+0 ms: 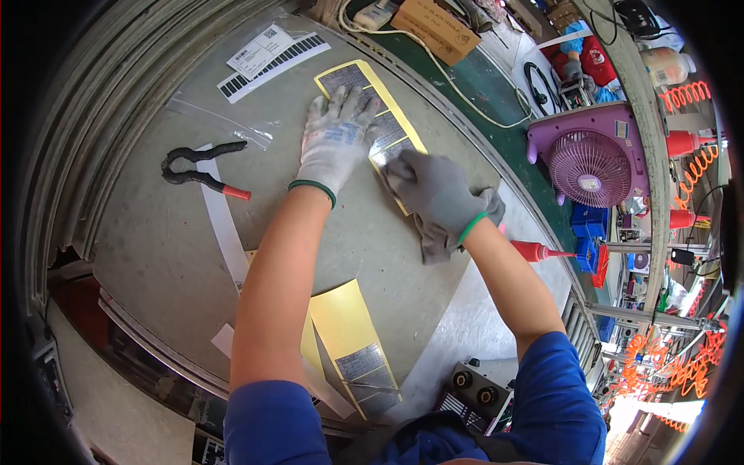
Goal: Cleaning and assembling internal components of a solar inverter unit.
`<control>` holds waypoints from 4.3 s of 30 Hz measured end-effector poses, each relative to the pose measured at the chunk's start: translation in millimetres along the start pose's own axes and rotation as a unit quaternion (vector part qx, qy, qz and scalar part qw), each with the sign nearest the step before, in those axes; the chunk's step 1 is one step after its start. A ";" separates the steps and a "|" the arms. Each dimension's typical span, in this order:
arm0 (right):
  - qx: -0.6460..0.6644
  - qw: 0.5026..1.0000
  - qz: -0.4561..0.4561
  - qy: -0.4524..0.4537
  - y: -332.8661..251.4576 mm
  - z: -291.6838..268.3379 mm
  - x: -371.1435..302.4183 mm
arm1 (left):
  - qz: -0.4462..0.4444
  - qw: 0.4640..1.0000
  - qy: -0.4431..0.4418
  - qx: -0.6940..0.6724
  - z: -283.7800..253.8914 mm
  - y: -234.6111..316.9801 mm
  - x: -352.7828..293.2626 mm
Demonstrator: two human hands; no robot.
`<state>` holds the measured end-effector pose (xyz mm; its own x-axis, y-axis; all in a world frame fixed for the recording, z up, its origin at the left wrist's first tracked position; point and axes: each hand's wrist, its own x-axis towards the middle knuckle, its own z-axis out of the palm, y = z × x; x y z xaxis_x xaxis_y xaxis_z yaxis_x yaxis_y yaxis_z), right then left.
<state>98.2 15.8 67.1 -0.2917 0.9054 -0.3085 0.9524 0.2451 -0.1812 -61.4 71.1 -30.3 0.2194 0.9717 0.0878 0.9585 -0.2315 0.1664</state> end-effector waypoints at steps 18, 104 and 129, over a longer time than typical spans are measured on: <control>0.028 0.995 0.049 0.088 21.2 18.8 9.6 | 0.005 1.000 0.027 0.005 0.6 1.7 -0.7; 0.192 0.921 0.242 0.236 119.6 50.0 -64.1 | 0.122 0.978 0.140 -0.093 -27.3 4.7 11.6; 0.282 0.904 0.218 0.237 131.9 50.3 -64.6 | 0.302 0.890 -0.269 0.211 -96.7 41.2 82.5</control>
<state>238.2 -27.8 16.1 0.2983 0.9529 -0.0548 0.7322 -0.2653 -0.6273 -21.4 137.1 78.7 0.6644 0.5850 -0.4652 0.5948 -0.7907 -0.1448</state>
